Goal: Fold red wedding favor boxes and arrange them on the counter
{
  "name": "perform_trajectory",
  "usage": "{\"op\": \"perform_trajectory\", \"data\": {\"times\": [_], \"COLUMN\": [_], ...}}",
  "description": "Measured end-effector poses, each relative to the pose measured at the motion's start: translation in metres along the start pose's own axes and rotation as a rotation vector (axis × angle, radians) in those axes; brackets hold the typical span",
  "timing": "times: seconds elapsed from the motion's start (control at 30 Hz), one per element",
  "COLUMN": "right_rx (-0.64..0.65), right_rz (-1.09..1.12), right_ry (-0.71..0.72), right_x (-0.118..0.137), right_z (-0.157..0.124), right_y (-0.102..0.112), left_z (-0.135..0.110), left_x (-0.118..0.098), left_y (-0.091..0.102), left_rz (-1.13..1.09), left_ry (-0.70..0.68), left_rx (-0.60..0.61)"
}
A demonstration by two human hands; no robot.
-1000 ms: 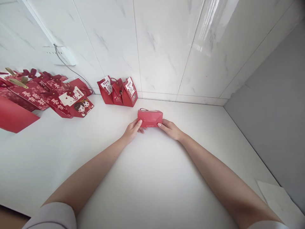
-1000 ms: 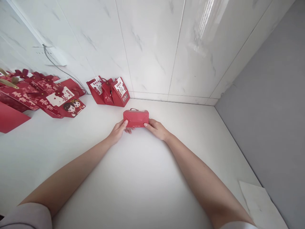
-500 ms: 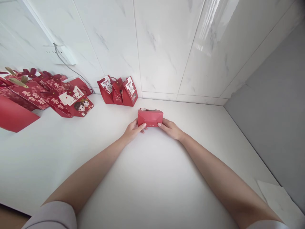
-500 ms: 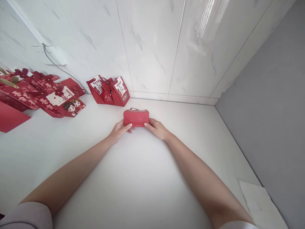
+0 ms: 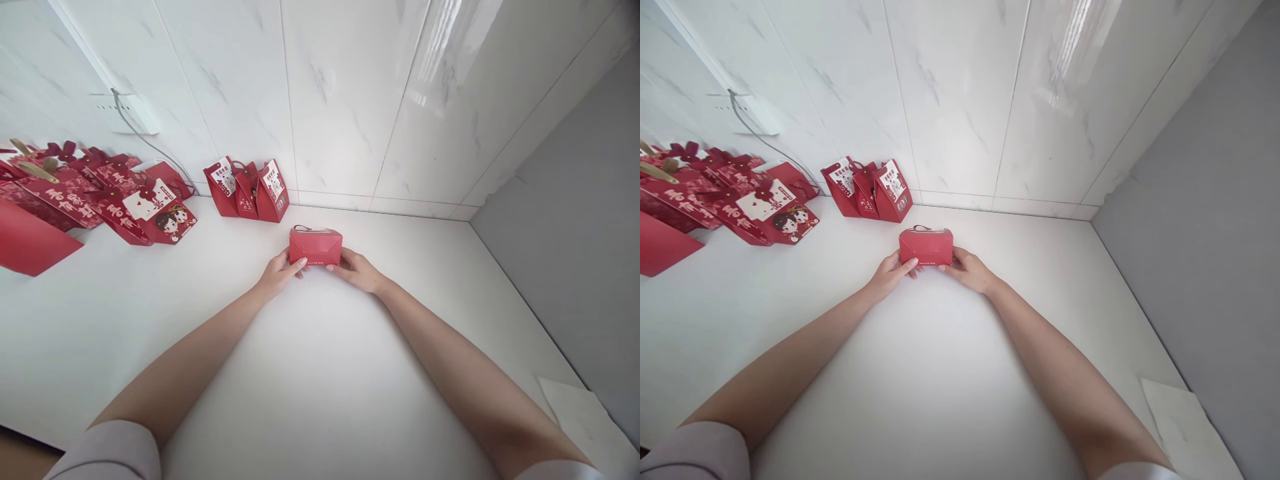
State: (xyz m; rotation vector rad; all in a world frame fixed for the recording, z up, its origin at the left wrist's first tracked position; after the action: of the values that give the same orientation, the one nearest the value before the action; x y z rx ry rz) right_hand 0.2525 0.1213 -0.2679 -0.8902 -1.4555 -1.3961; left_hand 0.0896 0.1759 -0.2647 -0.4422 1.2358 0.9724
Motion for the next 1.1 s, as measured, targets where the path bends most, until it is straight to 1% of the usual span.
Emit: {"op": "perform_trajectory", "data": {"times": [0.4,0.53,0.6,0.67,0.7,0.77,0.83,0.93,1.03,1.1], "right_rx": [-0.025,-0.01,0.032,0.071,0.077,0.056,0.015,-0.014,0.0,0.022], "right_rz": [-0.055,-0.029,0.029,0.132,0.189,0.29,0.35,0.375,0.371,0.363], "right_ry": [-0.032,-0.033,-0.025,0.002,0.018,0.033,0.008,-0.047,-0.069,-0.076], "right_x": [-0.004,-0.002,0.002,0.007,0.009,0.009,0.002,-0.009,-0.012,-0.011], "right_z": [0.001,0.001,-0.001,-0.003,-0.003,-0.003,-0.001,0.003,0.005,0.005], "right_y": [0.002,0.002,0.001,0.002,0.004,0.009,0.014,0.015,0.013,0.01], "left_z": [-0.001,0.0,0.0,0.002,0.002,0.003,0.002,0.001,0.001,0.001], "left_x": [0.002,0.008,0.011,0.009,0.007,0.002,-0.003,-0.009,-0.015,-0.019], "left_y": [0.001,0.004,0.008,0.011,0.011,0.007,0.001,-0.006,-0.013,-0.013], "left_rz": [0.013,0.035,0.051,0.073,0.086,0.088,0.035,-0.119,-0.261,-0.281], "left_ry": [0.001,0.006,-0.014,-0.071,-0.107,-0.174,-0.209,-0.196,-0.163,-0.155], "left_rx": [0.007,0.001,-0.01,-0.02,-0.011,0.046,0.106,0.147,0.185,0.165]}}
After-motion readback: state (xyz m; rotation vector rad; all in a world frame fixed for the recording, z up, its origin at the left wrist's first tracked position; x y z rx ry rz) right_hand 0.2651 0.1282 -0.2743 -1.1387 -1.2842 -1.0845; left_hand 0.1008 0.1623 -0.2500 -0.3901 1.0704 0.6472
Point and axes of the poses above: each hand's wrist, its own z-axis towards the middle knuckle, its own y-axis out of the back of the hand, x = y × z, the point moved 9 cm from there along z, towards the middle knuckle, and after that the axes turned 13 degrees about -y, right-handed, at the moved point
